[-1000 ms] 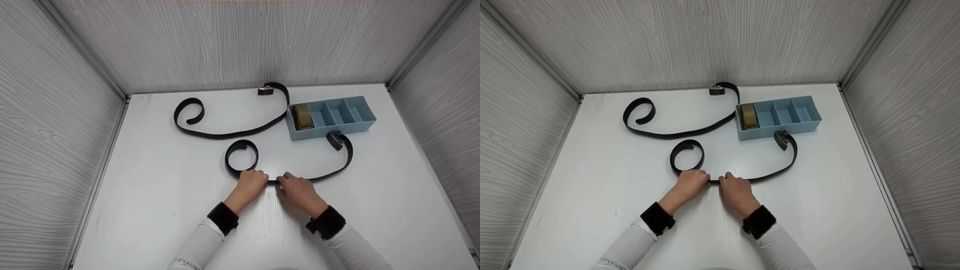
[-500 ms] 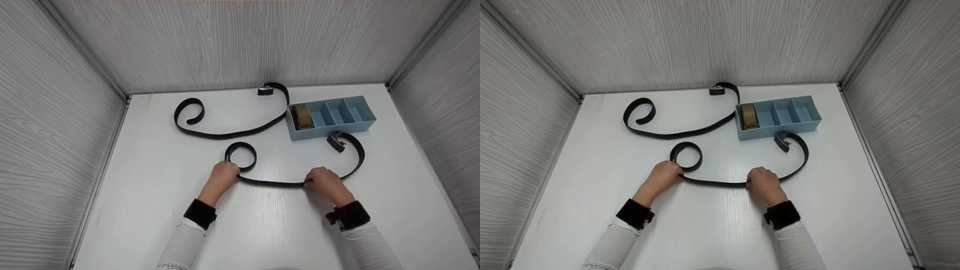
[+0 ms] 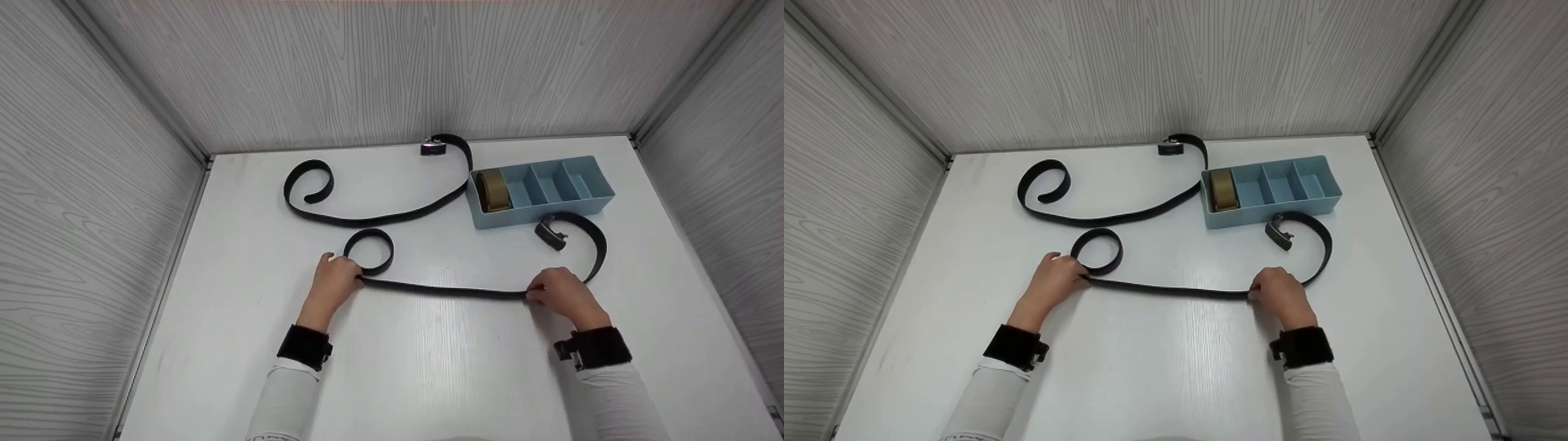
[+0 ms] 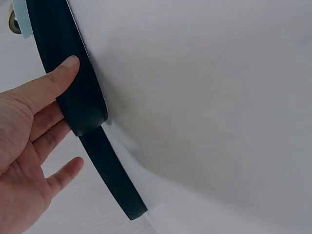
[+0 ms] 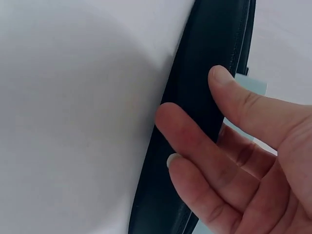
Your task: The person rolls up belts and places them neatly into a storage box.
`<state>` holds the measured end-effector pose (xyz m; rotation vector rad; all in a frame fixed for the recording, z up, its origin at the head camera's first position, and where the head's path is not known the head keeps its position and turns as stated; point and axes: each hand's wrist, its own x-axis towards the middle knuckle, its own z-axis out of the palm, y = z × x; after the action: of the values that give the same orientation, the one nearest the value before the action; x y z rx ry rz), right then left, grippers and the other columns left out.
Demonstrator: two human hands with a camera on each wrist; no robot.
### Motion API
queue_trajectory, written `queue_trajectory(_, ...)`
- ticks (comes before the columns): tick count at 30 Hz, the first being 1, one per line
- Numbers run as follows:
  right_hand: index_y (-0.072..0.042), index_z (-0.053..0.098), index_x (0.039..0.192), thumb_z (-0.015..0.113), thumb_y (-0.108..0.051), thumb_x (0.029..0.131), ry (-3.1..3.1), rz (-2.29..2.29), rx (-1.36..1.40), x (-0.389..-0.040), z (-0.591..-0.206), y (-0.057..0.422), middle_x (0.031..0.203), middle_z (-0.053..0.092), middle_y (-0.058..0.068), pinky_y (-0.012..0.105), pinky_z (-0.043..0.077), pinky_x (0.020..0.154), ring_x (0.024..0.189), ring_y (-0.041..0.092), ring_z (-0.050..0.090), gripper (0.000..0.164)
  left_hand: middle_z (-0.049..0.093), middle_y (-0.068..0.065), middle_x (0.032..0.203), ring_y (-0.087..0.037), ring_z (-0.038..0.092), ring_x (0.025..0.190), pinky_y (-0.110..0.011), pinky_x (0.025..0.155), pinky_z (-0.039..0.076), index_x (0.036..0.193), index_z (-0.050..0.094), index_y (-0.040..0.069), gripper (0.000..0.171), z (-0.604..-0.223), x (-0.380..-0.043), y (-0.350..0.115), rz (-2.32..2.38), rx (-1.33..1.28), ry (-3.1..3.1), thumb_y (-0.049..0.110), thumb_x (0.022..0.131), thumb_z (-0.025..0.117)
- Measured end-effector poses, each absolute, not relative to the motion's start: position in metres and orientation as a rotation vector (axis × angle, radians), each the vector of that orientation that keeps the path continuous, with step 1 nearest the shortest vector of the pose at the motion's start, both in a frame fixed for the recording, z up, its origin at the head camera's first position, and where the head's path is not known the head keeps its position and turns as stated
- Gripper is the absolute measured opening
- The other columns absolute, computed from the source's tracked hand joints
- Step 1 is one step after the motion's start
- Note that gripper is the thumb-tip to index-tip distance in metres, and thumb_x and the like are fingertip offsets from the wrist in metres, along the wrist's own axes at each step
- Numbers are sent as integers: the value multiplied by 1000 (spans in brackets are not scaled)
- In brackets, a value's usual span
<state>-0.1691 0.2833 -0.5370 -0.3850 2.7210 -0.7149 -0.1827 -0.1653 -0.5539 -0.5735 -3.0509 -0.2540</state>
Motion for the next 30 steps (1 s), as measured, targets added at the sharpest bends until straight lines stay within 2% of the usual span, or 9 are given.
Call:
queue_trajectory(7,-4,78,87,75,-5,82,2739,-707,-381,-170,-538,292,86,72,5,40,50,72,81,21,64,5,70,-7,78,-29,65,82,-55,94,40,76,76,8,11,-554,-184,-196,-359,-462,-3079,17,72,82)
queue_trajectory(11,-5,78,87,74,-4,83,2732,-703,-360,-171,-537,293,87,72,5,39,50,72,81,21,64,6,72,-8,87,-29,65,88,-50,90,42,88,78,6,30,-550,-183,-211,-552,-312,-3142,33,74,83)
queue_trajectory(14,-5,78,87,74,-4,83,2739,-699,-364,-170,-536,293,87,72,6,40,50,72,81,21,64,6,71,-8,85,-29,65,82,-48,82,45,90,76,4,45,-547,-184,-214,-656,-214,-3141,48,81,76)
queue_trajectory(17,-4,78,87,75,-3,83,2749,-700,-375,-169,-536,293,87,72,7,41,51,72,81,23,65,5,70,-11,78,-32,65,74,-50,76,46,89,74,3,53,-548,-188,-205,-529,-169,-3095,56,88,64)
queue_trajectory(22,-3,77,87,74,-3,83,2749,-702,-384,-168,-536,290,86,71,7,42,51,72,82,25,65,5,65,-16,67,-37,64,63,-54,71,46,82,67,1,65,-553,-196,-182,-195,-48,-3032,65,88,57)
queue_trajectory(24,-3,77,88,74,-3,83,2747,-696,-371,-168,-536,290,86,71,7,42,51,72,82,24,65,5,64,-18,66,-40,64,63,-54,70,46,84,67,0,67,-554,-199,-174,-160,7,-3040,67,86,57)
queue_trajectory(27,-3,77,89,74,-3,84,2736,-689,-372,-168,-536,289,87,71,7,42,51,72,82,24,65,6,68,-21,75,-42,66,69,-54,72,47,97,69,-1,67,-554,-202,-166,-172,35,-3085,65,87,58)
queue_trajectory(30,-3,77,89,73,-3,84,2730,-678,-372,-168,-536,289,87,71,7,43,51,72,82,24,64,6,70,-21,86,-42,67,77,-56,78,47,109,69,1,59,-553,-202,-162,-179,-22,-3128,57,91,58)
